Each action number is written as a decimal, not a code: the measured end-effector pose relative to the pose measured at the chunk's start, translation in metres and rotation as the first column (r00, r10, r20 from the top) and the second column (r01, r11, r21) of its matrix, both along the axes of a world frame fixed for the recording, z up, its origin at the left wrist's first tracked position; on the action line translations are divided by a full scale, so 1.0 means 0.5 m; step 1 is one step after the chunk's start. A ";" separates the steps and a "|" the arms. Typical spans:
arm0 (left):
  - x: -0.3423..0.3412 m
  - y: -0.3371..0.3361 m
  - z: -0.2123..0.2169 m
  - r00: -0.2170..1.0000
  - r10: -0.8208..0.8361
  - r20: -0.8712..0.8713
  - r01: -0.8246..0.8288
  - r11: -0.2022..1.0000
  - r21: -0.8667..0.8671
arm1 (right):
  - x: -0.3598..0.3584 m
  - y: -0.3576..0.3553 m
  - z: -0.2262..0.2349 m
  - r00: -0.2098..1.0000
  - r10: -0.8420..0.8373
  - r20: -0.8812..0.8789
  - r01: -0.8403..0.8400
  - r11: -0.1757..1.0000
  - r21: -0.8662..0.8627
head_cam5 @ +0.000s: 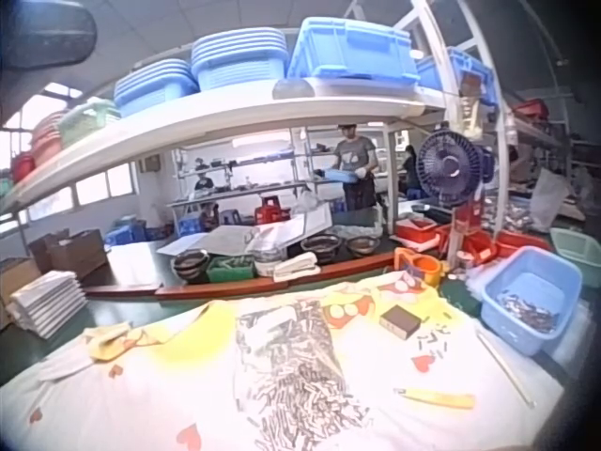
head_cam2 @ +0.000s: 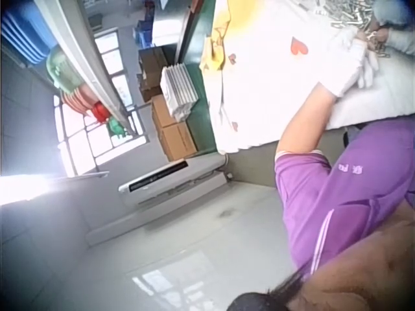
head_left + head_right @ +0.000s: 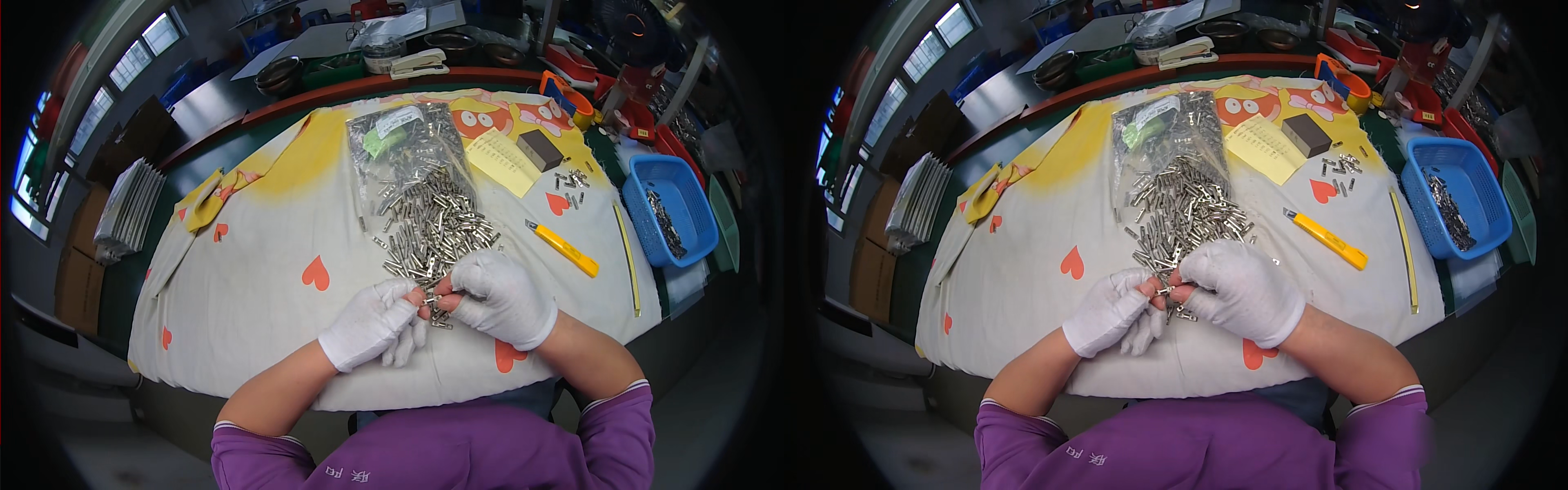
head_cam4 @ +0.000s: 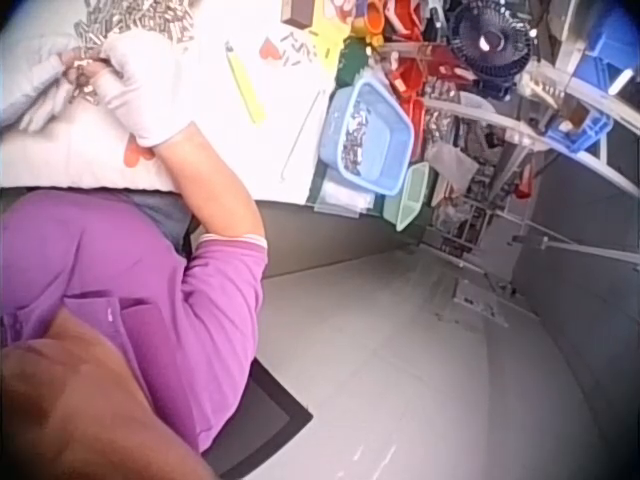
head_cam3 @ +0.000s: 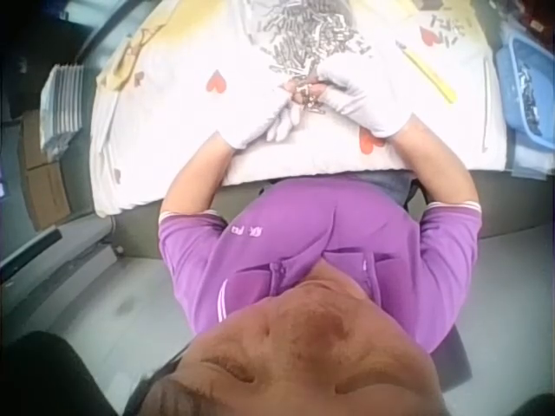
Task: Sorting small metal components on a workbench into different groups or containers.
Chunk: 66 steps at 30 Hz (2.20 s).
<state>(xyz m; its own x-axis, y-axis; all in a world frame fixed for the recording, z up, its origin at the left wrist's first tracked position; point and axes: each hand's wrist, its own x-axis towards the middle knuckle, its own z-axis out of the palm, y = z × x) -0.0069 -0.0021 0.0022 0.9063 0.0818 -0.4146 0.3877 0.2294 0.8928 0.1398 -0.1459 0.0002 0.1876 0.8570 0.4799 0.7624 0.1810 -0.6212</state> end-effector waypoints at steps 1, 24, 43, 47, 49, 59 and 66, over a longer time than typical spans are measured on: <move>0.000 -0.002 -0.003 1.000 0.014 0.026 -0.012 0.997 -0.071 | -0.002 0.000 0.002 1.000 0.004 -0.006 -0.004 1.000 0.003; 0.014 0.042 -0.025 0.919 0.335 0.206 -0.261 0.912 -0.317 | 0.013 0.002 0.023 0.893 0.050 0.447 0.098 0.948 -0.303; 0.006 0.003 0.010 0.995 0.087 0.049 -0.090 0.994 0.067 | 0.004 0.016 0.016 0.962 -0.076 0.260 0.081 0.997 -0.009; 0.008 0.002 0.017 0.993 0.115 0.034 -0.117 0.990 0.083 | 0.005 0.014 0.013 0.967 -0.061 0.248 0.060 0.998 0.009; 0.008 0.002 0.015 0.991 0.129 0.023 -0.130 0.989 0.070 | 0.006 0.014 0.012 0.974 -0.042 0.224 0.037 0.999 0.027; 0.005 0.005 0.011 0.996 0.084 0.025 -0.085 0.996 0.037 | 0.012 0.018 0.026 0.974 -0.026 0.226 0.011 0.998 0.068; 0.001 0.006 -0.003 0.993 0.084 0.079 -0.088 0.995 0.046 | 0.008 0.022 0.018 0.974 -0.039 0.224 0.011 0.992 0.127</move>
